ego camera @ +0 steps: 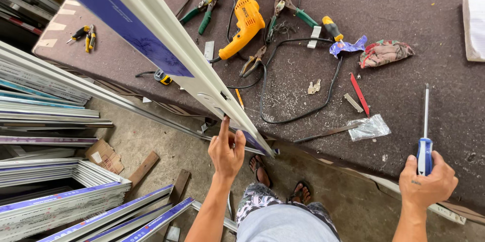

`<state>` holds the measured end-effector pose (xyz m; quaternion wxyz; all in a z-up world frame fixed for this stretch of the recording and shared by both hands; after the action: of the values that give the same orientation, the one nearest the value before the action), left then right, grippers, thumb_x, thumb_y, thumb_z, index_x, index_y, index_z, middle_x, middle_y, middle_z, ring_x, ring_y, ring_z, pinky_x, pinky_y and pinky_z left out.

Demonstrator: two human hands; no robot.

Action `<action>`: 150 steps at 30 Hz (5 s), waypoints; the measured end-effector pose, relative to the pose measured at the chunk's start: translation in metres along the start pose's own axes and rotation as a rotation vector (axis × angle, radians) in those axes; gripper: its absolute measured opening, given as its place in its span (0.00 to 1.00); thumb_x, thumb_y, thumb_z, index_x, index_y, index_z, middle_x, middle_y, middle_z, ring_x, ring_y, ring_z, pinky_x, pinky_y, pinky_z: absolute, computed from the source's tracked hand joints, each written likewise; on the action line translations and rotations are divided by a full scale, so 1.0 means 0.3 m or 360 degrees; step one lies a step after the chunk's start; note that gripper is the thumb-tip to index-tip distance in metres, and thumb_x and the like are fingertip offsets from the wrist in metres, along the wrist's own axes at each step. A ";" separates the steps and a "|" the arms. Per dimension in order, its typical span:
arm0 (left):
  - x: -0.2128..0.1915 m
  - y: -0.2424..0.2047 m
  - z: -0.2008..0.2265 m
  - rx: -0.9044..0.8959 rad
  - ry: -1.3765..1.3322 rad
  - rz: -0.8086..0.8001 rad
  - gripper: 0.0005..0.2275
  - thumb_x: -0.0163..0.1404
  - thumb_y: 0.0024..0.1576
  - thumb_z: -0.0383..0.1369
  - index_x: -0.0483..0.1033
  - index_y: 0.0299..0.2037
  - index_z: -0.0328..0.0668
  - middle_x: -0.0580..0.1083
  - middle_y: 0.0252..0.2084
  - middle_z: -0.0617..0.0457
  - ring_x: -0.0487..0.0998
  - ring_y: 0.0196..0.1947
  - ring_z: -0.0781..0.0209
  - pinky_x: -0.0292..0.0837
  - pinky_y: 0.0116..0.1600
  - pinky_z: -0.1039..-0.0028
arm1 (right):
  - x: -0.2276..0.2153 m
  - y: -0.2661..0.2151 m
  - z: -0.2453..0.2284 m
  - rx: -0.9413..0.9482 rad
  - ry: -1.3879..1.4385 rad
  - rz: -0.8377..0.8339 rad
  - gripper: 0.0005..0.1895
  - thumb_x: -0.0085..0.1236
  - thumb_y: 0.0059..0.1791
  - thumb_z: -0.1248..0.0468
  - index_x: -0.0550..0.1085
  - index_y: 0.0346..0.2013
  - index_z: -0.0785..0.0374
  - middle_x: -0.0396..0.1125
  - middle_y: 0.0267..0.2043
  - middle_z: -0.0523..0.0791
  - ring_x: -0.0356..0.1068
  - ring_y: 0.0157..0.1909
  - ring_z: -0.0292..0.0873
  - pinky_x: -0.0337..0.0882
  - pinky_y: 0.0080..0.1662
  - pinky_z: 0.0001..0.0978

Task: The person assembles a window frame by inserting a small metal piece into a slot on the frame and securing it with a screwdriver. They then insert a key into the lock mechanism and turn it to test the assembly.

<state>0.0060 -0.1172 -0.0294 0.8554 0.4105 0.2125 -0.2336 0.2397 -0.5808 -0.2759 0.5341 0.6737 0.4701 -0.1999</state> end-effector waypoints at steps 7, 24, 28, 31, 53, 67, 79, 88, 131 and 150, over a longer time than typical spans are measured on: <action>-0.038 0.084 0.138 -0.0813 -0.2298 0.0053 0.22 0.41 0.67 0.32 0.56 0.70 0.27 0.75 0.34 0.50 0.65 0.20 0.69 0.62 0.29 0.75 | -0.007 0.018 -0.019 -0.0030 0.0060 0.0039 0.19 0.63 0.47 0.63 0.74 0.52 0.63 0.69 0.48 0.45 0.67 0.49 0.46 0.64 0.55 0.38; -0.106 0.146 0.273 -0.0890 -0.2668 0.0216 0.26 0.40 0.69 0.38 0.57 0.69 0.18 0.71 0.23 0.57 0.64 0.18 0.69 0.61 0.35 0.73 | -0.027 0.022 -0.039 -0.0049 0.0110 0.0051 0.19 0.62 0.49 0.62 0.72 0.53 0.64 0.69 0.48 0.46 0.67 0.50 0.47 0.64 0.56 0.40; -0.045 0.072 0.173 -0.0796 -0.2035 0.0125 0.25 0.37 0.68 0.36 0.53 0.74 0.31 0.72 0.22 0.56 0.66 0.18 0.68 0.62 0.25 0.77 | -0.076 0.044 -0.095 -0.0026 0.0171 0.0036 0.20 0.64 0.49 0.63 0.72 0.53 0.65 0.68 0.49 0.48 0.66 0.51 0.50 0.64 0.59 0.44; -0.011 0.024 0.080 -0.0556 -0.0866 -0.0007 0.21 0.36 0.72 0.31 0.58 0.75 0.38 0.75 0.26 0.55 0.65 0.20 0.70 0.62 0.27 0.80 | -0.135 0.071 -0.139 0.0041 0.0337 -0.0010 0.20 0.67 0.49 0.62 0.72 0.53 0.66 0.69 0.52 0.50 0.65 0.53 0.52 0.64 0.60 0.47; 0.043 -0.012 0.065 -0.0509 -0.1268 0.0009 0.25 0.40 0.68 0.26 0.50 0.75 0.31 0.74 0.33 0.54 0.65 0.24 0.69 0.62 0.29 0.81 | 0.137 0.469 -0.770 -0.0418 0.0187 -0.0613 0.09 0.68 0.46 0.58 0.80 0.35 0.58 0.72 0.40 0.48 0.73 0.40 0.54 0.73 0.42 0.48; -0.067 0.092 0.181 -0.0705 -0.2209 0.0261 0.22 0.36 0.73 0.35 0.60 0.71 0.23 0.72 0.29 0.55 0.62 0.21 0.73 0.66 0.39 0.73 | -0.285 0.197 -1.452 0.0162 0.2924 -0.0907 0.14 0.65 0.48 0.77 0.79 0.47 0.65 0.74 0.43 0.44 0.69 0.39 0.30 0.70 0.40 0.20; -0.039 0.054 0.019 0.0062 -0.0273 0.0104 0.17 0.47 0.65 0.23 0.71 0.64 0.35 0.78 0.37 0.52 0.76 0.34 0.63 0.71 0.43 0.72 | -0.419 0.264 -1.606 -0.0291 0.2776 -0.0571 0.17 0.66 0.49 0.78 0.78 0.51 0.65 0.73 0.47 0.47 0.74 0.45 0.34 0.75 0.44 0.22; -0.031 0.067 -0.014 0.0517 0.0270 0.0165 0.14 0.49 0.62 0.26 0.73 0.59 0.35 0.77 0.32 0.53 0.75 0.29 0.58 0.66 0.44 0.66 | -0.433 0.296 -1.600 -0.0419 0.2550 -0.0567 0.17 0.69 0.47 0.76 0.79 0.49 0.63 0.74 0.43 0.46 0.76 0.43 0.36 0.77 0.45 0.24; -0.143 0.261 0.186 -0.0137 -0.0229 0.0263 0.41 0.60 0.54 0.23 0.39 0.70 0.30 0.59 0.66 0.33 0.73 0.62 0.48 0.79 0.63 0.63 | -0.405 0.318 -1.619 -0.0536 0.2585 -0.0591 0.20 0.65 0.42 0.77 0.80 0.47 0.61 0.72 0.41 0.45 0.74 0.42 0.43 0.75 0.45 0.32; -0.146 0.274 0.191 -0.0050 -0.0114 0.0274 0.39 0.60 0.56 0.27 0.40 0.69 0.27 0.59 0.66 0.33 0.75 0.59 0.50 0.79 0.57 0.69 | -0.427 0.321 -1.635 -0.0474 0.2574 -0.0529 0.18 0.64 0.43 0.77 0.80 0.46 0.63 0.71 0.42 0.46 0.74 0.44 0.44 0.75 0.47 0.35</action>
<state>0.0280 -0.1078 0.0774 0.8857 0.4053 0.1493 -0.1705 0.1458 -0.1883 0.0457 0.0794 0.4539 0.8227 0.3329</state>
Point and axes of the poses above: each hand's wrist, its own y-axis towards the middle knuckle, its own x-axis out of the palm, z = x × y, the point moved 5 cm from there along y, towards the middle knuckle
